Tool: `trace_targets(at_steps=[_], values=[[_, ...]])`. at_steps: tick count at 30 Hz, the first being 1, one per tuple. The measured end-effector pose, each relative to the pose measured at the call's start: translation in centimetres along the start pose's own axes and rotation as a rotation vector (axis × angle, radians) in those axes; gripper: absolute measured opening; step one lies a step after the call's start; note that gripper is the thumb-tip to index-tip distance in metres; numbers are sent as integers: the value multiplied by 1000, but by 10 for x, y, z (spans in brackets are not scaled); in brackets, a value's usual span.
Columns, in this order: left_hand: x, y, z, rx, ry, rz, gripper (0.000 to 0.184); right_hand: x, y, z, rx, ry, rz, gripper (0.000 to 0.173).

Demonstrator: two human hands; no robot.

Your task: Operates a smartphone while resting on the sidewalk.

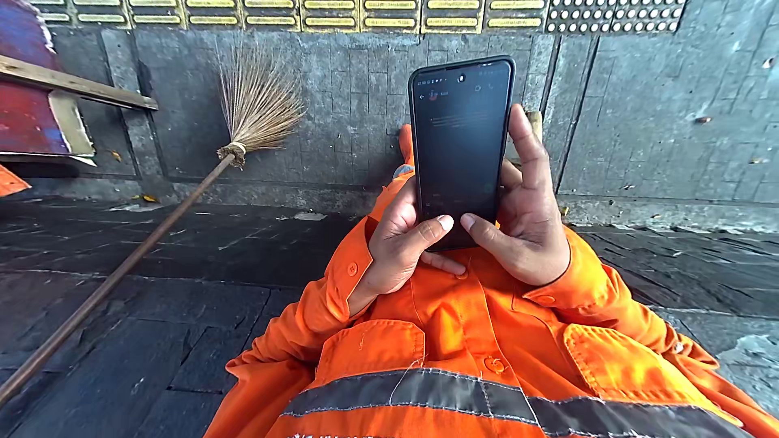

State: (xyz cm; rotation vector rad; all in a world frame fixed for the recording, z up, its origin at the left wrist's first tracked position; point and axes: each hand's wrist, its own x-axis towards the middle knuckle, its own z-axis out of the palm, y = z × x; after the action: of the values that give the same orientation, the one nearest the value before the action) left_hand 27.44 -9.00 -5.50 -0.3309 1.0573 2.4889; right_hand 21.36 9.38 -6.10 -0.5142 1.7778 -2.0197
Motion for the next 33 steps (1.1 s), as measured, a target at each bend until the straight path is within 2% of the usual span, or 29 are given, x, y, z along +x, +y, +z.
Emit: trace_targets(at_steps=[3, 9, 19, 33], values=[[0, 1, -1, 9, -6, -1, 45, 1, 1, -2, 17, -20, 8, 106], [1, 2, -1, -8, 22, -24, 47, 0, 5, -5, -32, -68, 47, 122], [2, 2, -3, -41, 37, -63, 42, 2, 2, -12, 83, -104, 108, 116], [0, 0, -3, -39, 30, -73, 49, -1, 4, -12, 99, -64, 90, 109]])
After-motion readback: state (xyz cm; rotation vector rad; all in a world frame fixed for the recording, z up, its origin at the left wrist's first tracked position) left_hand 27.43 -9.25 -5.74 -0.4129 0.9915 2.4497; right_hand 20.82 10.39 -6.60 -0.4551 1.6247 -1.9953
